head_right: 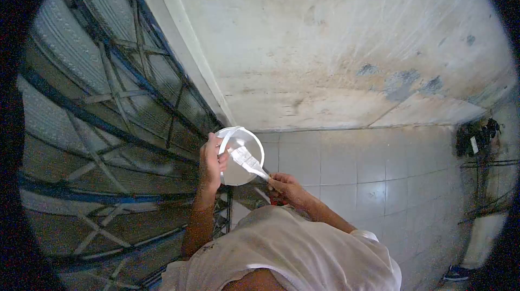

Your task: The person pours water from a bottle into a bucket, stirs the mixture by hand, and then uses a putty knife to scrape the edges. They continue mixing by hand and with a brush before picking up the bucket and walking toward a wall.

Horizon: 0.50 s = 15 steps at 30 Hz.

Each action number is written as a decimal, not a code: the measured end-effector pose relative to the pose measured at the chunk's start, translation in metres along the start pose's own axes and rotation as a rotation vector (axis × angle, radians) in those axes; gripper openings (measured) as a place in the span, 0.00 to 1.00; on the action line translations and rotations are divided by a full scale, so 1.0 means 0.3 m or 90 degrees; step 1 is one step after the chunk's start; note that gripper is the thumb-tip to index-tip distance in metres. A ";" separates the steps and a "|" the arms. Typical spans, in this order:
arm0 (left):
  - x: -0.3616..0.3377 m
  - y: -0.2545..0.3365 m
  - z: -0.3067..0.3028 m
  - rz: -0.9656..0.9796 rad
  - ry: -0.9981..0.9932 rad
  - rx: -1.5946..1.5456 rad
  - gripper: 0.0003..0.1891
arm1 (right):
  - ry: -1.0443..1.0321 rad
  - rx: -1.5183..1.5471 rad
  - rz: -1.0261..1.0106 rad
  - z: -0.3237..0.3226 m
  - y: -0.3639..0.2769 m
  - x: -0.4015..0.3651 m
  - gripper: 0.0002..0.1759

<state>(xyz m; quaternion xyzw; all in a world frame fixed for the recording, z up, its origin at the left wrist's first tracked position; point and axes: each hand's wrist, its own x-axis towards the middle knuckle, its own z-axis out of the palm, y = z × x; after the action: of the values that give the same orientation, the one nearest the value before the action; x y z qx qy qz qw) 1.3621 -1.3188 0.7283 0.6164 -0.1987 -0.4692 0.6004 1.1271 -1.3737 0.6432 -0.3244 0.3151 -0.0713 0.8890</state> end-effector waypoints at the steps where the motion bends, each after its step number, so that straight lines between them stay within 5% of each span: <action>1: 0.024 -0.002 0.000 0.000 0.001 0.003 0.27 | -0.002 0.002 0.000 0.006 -0.019 0.016 0.07; 7: 0.124 0.022 -0.006 0.053 0.084 -0.023 0.28 | -0.043 -0.208 -0.048 0.003 -0.136 0.128 0.11; 12: 0.195 0.096 0.024 0.039 0.117 -0.044 0.27 | 0.066 -0.520 -0.313 -0.023 -0.192 0.240 0.14; 15: 0.236 0.100 0.032 0.032 0.146 -0.056 0.27 | 0.046 -0.428 -0.238 -0.038 -0.222 0.264 0.17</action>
<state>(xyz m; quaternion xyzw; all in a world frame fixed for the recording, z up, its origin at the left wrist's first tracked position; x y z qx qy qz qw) 1.3980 -1.3873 0.7335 0.6342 -0.1233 -0.3889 0.6568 1.1880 -1.4579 0.6373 -0.6471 0.2876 -0.1360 0.6929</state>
